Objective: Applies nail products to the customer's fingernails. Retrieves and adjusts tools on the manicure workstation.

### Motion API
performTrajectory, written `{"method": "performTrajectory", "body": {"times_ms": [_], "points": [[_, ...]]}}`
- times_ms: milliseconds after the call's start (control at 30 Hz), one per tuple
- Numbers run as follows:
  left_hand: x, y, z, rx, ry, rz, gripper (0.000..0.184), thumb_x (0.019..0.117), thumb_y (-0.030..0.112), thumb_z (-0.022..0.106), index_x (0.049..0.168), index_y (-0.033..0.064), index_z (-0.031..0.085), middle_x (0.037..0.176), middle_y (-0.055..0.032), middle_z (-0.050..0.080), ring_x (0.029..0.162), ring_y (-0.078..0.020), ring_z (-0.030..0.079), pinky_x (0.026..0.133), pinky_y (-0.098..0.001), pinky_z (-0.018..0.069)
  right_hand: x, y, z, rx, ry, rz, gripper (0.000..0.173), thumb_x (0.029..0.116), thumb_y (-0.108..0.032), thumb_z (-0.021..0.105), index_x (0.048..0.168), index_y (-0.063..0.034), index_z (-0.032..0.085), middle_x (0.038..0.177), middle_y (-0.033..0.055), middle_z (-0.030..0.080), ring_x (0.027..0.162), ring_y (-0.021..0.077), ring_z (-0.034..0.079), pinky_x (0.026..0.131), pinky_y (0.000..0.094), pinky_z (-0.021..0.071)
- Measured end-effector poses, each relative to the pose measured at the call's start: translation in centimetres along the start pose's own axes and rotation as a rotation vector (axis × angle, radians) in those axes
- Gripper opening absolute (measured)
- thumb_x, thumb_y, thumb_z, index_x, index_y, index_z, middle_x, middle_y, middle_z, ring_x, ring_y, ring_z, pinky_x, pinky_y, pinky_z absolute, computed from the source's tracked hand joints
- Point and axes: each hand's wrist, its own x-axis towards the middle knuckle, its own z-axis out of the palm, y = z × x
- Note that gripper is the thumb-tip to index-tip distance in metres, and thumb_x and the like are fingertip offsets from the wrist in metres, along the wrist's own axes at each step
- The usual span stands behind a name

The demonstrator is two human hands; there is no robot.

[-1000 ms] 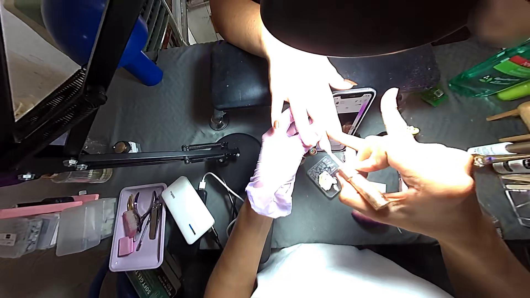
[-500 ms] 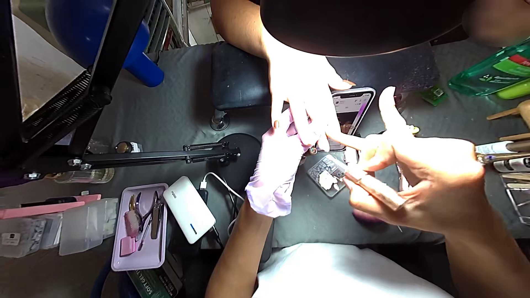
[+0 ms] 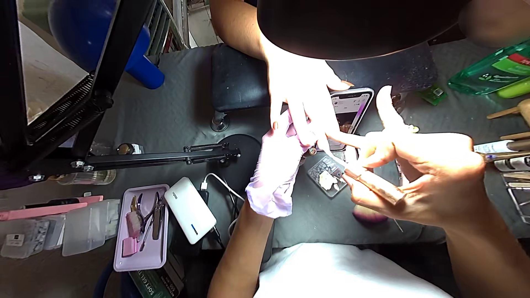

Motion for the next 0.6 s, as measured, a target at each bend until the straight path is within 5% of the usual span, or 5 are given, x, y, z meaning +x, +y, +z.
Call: {"method": "performTrajectory", "body": {"times_ms": [167, 233, 300, 433, 600], "points": [[-0.4, 0.0, -0.4, -0.038, -0.049, -0.011, 0.032, 0.1003, 0.005, 0.058, 0.129, 0.0187, 0.059, 0.093, 0.0004, 0.066, 0.076, -0.0037, 0.062, 0.067, -0.0165, 0.0529, -0.2, 0.1, -0.1, 0.072, -0.019, 0.002, 0.02, 0.083, -0.021, 0.07, 0.072, -0.0143, 0.055, 0.076, -0.0064, 0.066, 0.081, 0.0002, 0.067, 0.111, 0.0391, 0.0503], [-0.4, 0.1, -0.3, -0.038, -0.046, -0.013, 0.034, 0.1, 0.004, 0.058, 0.13, 0.0193, 0.058, 0.093, 0.0014, 0.066, 0.077, -0.0033, 0.063, 0.068, -0.0163, 0.0532, -0.1, 0.3, -0.2, 0.096, -0.003, 0.014, 0.019, 0.0815, -0.022, 0.071, 0.073, -0.0171, 0.055, 0.077, -0.0091, 0.065, 0.079, -0.0005, 0.067, 0.098, 0.0326, 0.0578], [-0.3, 0.2, -0.2, -0.028, -0.04, -0.035, 0.035, 0.0997, 0.003, 0.057, 0.131, 0.0191, 0.057, 0.094, 0.0017, 0.066, 0.078, -0.0034, 0.063, 0.069, -0.0167, 0.0535, 0.0, 0.6, -0.9, 0.148, 0.02, 0.034, 0.018, 0.0809, -0.023, 0.074, 0.076, -0.0188, 0.056, 0.08, -0.0109, 0.066, 0.084, 0.0011, 0.067, 0.1, 0.0364, 0.0565], [-0.1, 0.3, -0.3, -0.044, -0.042, -0.056, 0.035, 0.0998, 0.003, 0.057, 0.132, 0.0174, 0.057, 0.101, -0.0005, 0.067, 0.084, -0.0059, 0.065, 0.073, -0.0193, 0.0548, -0.6, 2.5, -3.3, 0.28, 0.125, 0.029, 0.023, 0.0773, -0.021, 0.08, 0.092, -0.0187, 0.062, 0.085, -0.0101, 0.066, 0.086, 0.0106, 0.069, 0.108, 0.0584, 0.0527], [0.2, 0.3, -0.1, -0.047, -0.036, -0.07, 0.038, 0.0995, 0.002, 0.057, 0.135, 0.0175, 0.055, 0.099, -0.0004, 0.065, 0.084, -0.006, 0.064, 0.073, -0.019, 0.0539, -0.6, 2.3, -3.6, 0.452, 0.189, 0.088, 0.029, 0.0736, -0.019, 0.082, 0.092, -0.0202, 0.06, 0.085, -0.0104, 0.066, 0.085, 0.0122, 0.071, 0.1, 0.0519, 0.0613]]}}
